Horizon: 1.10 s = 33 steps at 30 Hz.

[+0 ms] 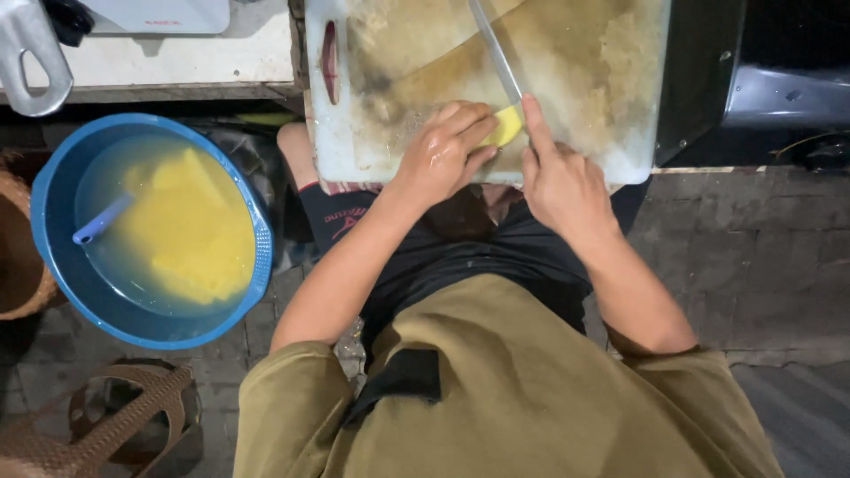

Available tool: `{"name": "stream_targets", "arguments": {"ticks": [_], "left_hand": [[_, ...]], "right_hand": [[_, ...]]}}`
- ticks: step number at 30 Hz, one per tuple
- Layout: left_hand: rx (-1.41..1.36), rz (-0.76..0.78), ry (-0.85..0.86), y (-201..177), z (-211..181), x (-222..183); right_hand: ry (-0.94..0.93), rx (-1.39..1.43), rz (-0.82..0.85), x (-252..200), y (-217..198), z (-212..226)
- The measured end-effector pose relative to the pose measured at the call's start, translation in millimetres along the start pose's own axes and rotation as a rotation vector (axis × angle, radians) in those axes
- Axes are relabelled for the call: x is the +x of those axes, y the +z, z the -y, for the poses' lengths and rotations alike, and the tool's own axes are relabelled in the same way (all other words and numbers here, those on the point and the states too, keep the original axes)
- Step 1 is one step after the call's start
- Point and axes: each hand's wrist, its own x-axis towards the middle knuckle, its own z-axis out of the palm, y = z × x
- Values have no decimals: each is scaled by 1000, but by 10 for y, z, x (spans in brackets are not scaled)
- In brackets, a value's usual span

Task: A person peels a yellow vegetable with a knife, slices it into thin strips on a cutting board, and washes the pieces in a blue basin of water.

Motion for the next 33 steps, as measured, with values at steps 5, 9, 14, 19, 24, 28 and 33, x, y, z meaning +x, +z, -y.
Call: {"name": "stream_targets", "arguments": {"ticks": [5,9,14,19,24,28,33], "left_hand": [[-35,79,84,-157,-25,69],[39,-7,2,39,-9,-25],[43,0,-21,-8,-16,37],[13,-14,-7,39,10,-27],[17,-33,40,39,46,-1],[32,-55,7,75,34,-2],[51,-57,24,72,39,-4]], "right_hand": [[93,47,153,158,-358,48],[74,91,151,-188,-649,220],[84,72,137,-217,-336,186],[24,63,32,-114,-113,127],[70,60,133,-56,-514,237],[102,27,150,-236,-503,307],[21,65,2,-203,87,64]]}}
